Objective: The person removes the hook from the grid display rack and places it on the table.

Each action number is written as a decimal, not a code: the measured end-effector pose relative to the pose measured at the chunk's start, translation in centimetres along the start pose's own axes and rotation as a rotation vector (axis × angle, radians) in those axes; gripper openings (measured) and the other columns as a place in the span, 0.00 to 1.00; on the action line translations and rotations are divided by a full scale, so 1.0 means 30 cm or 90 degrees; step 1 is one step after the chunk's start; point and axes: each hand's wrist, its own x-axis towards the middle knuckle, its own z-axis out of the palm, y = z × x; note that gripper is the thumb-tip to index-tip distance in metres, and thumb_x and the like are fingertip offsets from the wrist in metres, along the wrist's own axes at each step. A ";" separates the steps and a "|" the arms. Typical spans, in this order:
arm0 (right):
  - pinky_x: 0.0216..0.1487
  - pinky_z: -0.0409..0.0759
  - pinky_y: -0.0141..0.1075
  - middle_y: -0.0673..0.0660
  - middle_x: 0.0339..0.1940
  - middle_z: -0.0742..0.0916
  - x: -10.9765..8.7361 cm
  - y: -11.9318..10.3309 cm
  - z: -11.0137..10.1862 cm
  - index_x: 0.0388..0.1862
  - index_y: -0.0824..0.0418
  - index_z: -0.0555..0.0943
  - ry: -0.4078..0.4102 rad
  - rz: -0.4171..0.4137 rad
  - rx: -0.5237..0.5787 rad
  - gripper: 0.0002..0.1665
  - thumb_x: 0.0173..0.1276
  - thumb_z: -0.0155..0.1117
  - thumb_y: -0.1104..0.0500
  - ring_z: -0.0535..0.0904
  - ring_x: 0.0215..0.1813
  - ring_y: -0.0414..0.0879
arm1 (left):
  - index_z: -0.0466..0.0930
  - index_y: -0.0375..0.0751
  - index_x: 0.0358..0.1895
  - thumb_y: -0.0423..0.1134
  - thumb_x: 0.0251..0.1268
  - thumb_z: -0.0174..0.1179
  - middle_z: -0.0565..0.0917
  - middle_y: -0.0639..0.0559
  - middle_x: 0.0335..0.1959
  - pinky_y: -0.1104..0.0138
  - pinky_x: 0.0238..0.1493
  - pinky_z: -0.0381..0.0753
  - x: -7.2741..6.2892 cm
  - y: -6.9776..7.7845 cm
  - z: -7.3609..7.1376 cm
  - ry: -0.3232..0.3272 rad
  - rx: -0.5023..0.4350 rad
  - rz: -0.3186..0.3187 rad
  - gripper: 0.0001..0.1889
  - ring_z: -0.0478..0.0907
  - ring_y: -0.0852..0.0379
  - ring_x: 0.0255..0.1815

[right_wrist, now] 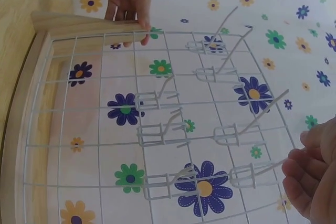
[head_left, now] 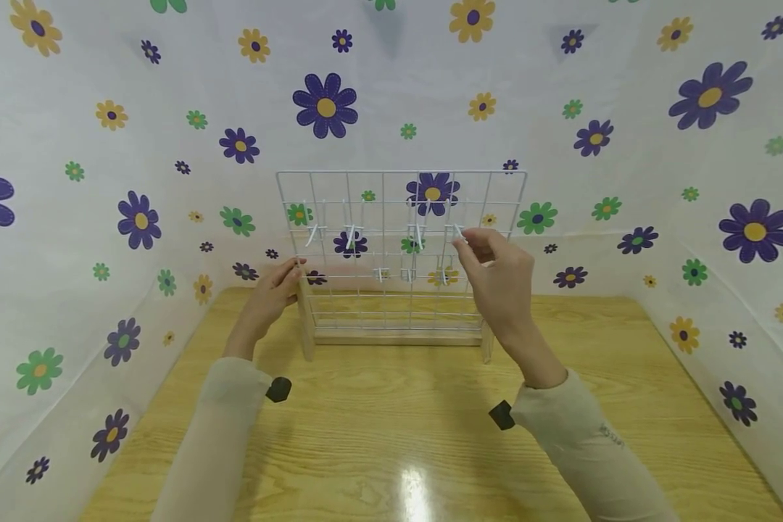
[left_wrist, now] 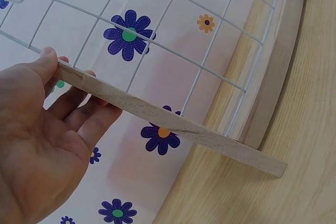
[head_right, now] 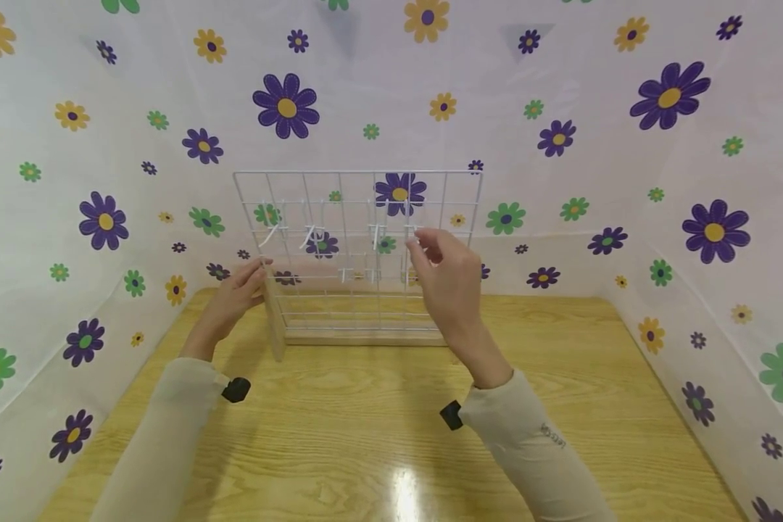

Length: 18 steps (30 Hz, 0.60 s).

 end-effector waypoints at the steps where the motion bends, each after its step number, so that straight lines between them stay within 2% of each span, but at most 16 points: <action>1: 0.35 0.75 0.18 0.64 0.33 0.90 0.004 0.000 -0.004 0.41 0.74 0.86 0.005 -0.006 0.000 0.06 0.69 0.71 0.69 0.85 0.29 0.53 | 0.58 0.47 0.82 0.49 0.87 0.41 0.56 0.40 0.82 0.44 0.75 0.65 0.001 -0.001 -0.001 0.000 0.001 -0.001 0.27 0.57 0.36 0.80; 6: 0.34 0.74 0.17 0.64 0.30 0.90 0.027 0.006 -0.023 0.39 0.74 0.87 0.035 -0.019 -0.002 0.05 0.70 0.69 0.70 0.84 0.27 0.54 | 0.59 0.48 0.82 0.49 0.88 0.40 0.55 0.40 0.83 0.45 0.75 0.65 0.000 -0.001 0.002 -0.003 -0.004 0.002 0.27 0.56 0.36 0.80; 12: 0.34 0.75 0.18 0.65 0.30 0.90 0.053 0.017 -0.042 0.39 0.74 0.87 0.056 0.003 0.007 0.05 0.71 0.67 0.71 0.83 0.28 0.54 | 0.59 0.48 0.82 0.48 0.88 0.40 0.56 0.40 0.82 0.45 0.75 0.65 -0.001 -0.003 0.003 0.000 -0.014 0.006 0.27 0.57 0.36 0.80; 18: 0.36 0.77 0.22 0.64 0.35 0.90 0.069 0.029 -0.059 0.42 0.73 0.86 0.052 0.033 0.010 0.07 0.73 0.66 0.67 0.82 0.32 0.42 | 0.59 0.46 0.82 0.47 0.88 0.40 0.56 0.38 0.82 0.44 0.75 0.64 -0.004 0.003 0.005 -0.003 -0.026 0.013 0.26 0.57 0.35 0.80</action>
